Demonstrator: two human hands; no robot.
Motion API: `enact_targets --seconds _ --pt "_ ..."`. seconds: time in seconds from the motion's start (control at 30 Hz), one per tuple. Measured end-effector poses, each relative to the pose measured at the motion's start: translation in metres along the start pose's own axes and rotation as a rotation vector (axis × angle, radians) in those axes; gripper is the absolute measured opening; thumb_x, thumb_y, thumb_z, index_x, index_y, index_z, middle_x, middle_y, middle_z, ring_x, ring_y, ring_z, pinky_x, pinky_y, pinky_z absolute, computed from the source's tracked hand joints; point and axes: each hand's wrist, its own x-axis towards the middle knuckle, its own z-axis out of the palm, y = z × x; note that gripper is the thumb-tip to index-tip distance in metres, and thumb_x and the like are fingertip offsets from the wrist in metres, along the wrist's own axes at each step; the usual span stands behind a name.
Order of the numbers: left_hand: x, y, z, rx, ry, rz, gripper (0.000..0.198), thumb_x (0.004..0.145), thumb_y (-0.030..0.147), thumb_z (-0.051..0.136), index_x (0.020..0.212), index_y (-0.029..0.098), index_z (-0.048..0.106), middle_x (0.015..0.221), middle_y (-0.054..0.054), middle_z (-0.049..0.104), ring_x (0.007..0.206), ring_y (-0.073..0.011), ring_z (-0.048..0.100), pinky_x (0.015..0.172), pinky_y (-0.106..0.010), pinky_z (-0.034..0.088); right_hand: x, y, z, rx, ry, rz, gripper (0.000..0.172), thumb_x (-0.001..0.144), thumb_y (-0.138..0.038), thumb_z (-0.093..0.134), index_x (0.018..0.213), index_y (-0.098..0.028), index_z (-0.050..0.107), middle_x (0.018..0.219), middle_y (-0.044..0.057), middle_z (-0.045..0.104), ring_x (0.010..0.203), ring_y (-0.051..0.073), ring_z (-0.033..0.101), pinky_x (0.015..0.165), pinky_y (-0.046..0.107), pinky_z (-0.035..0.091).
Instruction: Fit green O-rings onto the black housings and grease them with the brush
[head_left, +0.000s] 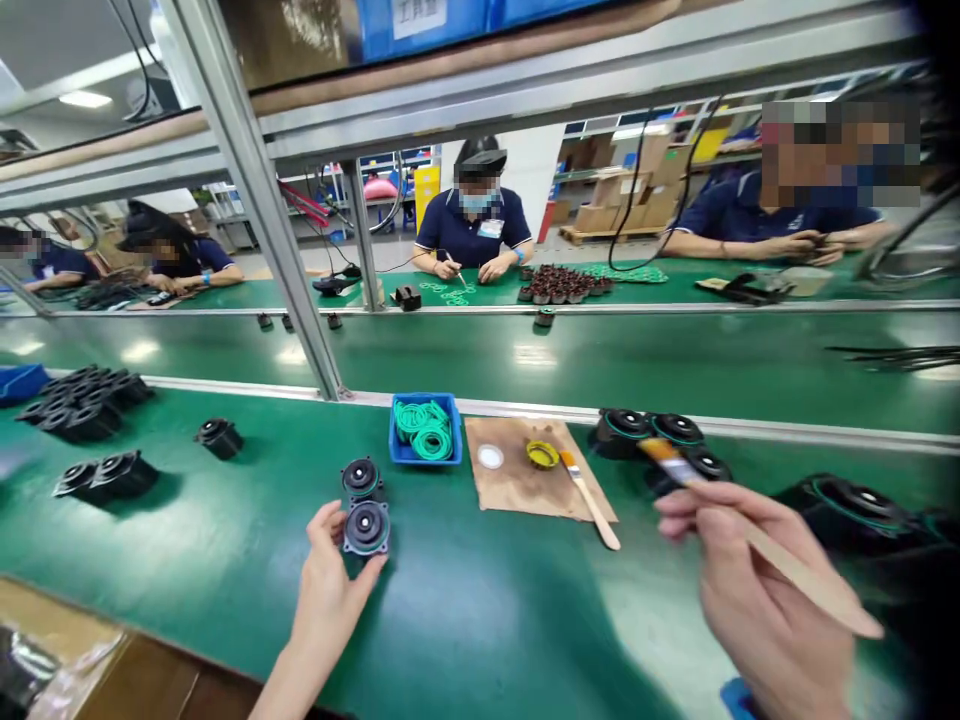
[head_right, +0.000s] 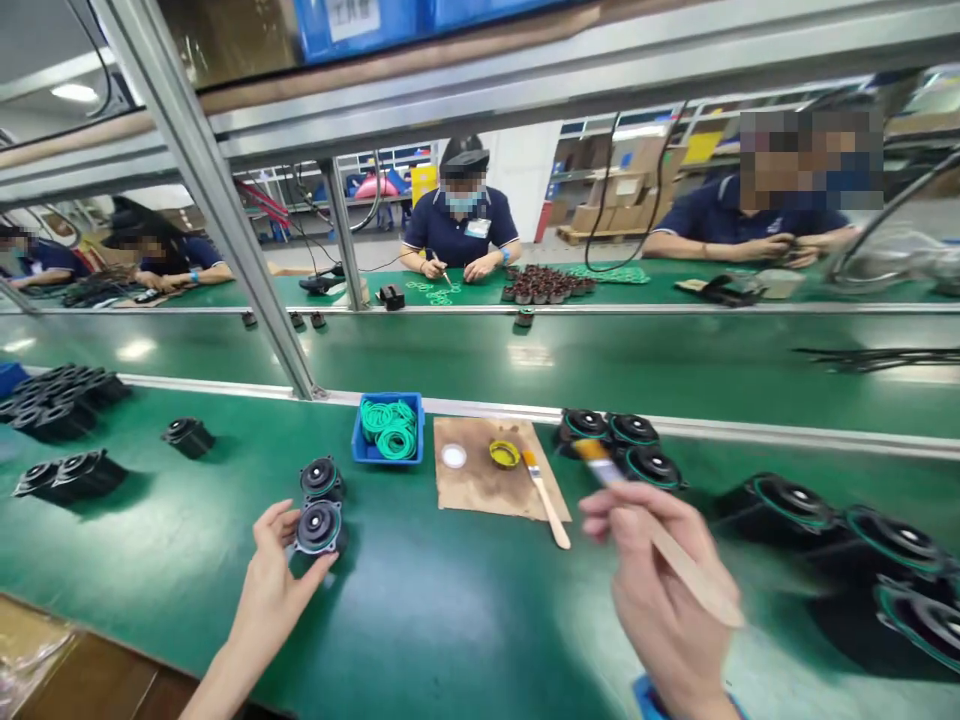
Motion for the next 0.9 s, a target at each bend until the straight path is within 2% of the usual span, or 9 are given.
enact_targets --seconds 0.07,0.17,0.27,0.43,0.57,0.9 --pt "-0.005 0.01 0.008 -0.057 -0.039 -0.009 0.065 0.075 0.03 0.066 0.128 0.021 0.03 0.108 -0.009 0.063 0.098 -0.0268 0.069 0.086 -0.046 0.056 -0.018 -0.018 0.022 0.143 -0.26 0.141 0.039 0.086 -0.058 0.058 0.089 -0.02 0.064 0.069 0.005 0.06 0.055 0.017 0.055 0.048 0.03 0.048" --pt "-0.012 0.019 0.014 -0.131 -0.128 -0.007 0.066 0.07 0.025 0.069 0.127 0.021 0.036 0.105 -0.007 0.066 0.097 -0.025 0.069 0.088 -0.043 0.055 -0.04 -0.027 0.053 0.254 -0.634 0.403 0.048 0.084 -0.064 0.057 0.082 -0.017 0.065 0.061 0.003 0.056 0.052 0.014 0.052 0.043 0.024 0.043" --pt "-0.014 0.021 0.017 -0.183 -0.167 -0.001 0.065 0.067 0.023 0.072 0.124 0.02 0.042 0.105 -0.007 0.067 0.097 -0.0249 0.068 0.088 -0.041 0.055 -0.057 -0.026 0.075 0.262 -0.816 0.536 0.052 0.083 -0.068 0.056 0.079 -0.017 0.061 0.059 0.0 0.053 0.049 0.011 0.048 0.043 0.021 0.039" --pt "-0.013 0.019 0.019 -0.218 -0.195 0.035 0.053 0.067 0.019 0.074 0.115 0.021 0.049 0.107 -0.008 0.066 0.098 -0.0255 0.067 0.088 -0.043 0.055 -0.073 -0.022 0.09 0.237 -0.904 0.566 0.052 0.086 -0.068 0.051 0.078 -0.016 0.057 0.057 -0.002 0.051 0.048 0.009 0.045 0.045 0.021 0.036" --pt "-0.011 0.021 0.017 -0.233 -0.206 0.024 0.054 0.065 0.016 0.075 0.113 0.021 0.05 0.106 -0.007 0.067 0.098 -0.0255 0.068 0.088 -0.043 0.056 -0.074 -0.018 0.094 0.209 -0.929 0.553 0.053 0.087 -0.068 0.049 0.078 -0.016 0.057 0.058 -0.002 0.05 0.047 0.009 0.045 0.045 0.021 0.036" --pt "-0.01 0.021 0.017 -0.265 -0.224 -0.013 0.054 0.063 0.019 0.078 0.111 0.021 0.053 0.105 -0.006 0.069 0.095 -0.0256 0.069 0.086 -0.042 0.057 -0.065 -0.007 0.105 0.065 -0.928 0.28 0.051 0.096 -0.059 0.041 0.07 -0.018 0.057 0.065 0.001 0.053 0.055 0.011 0.049 0.049 0.023 0.039"
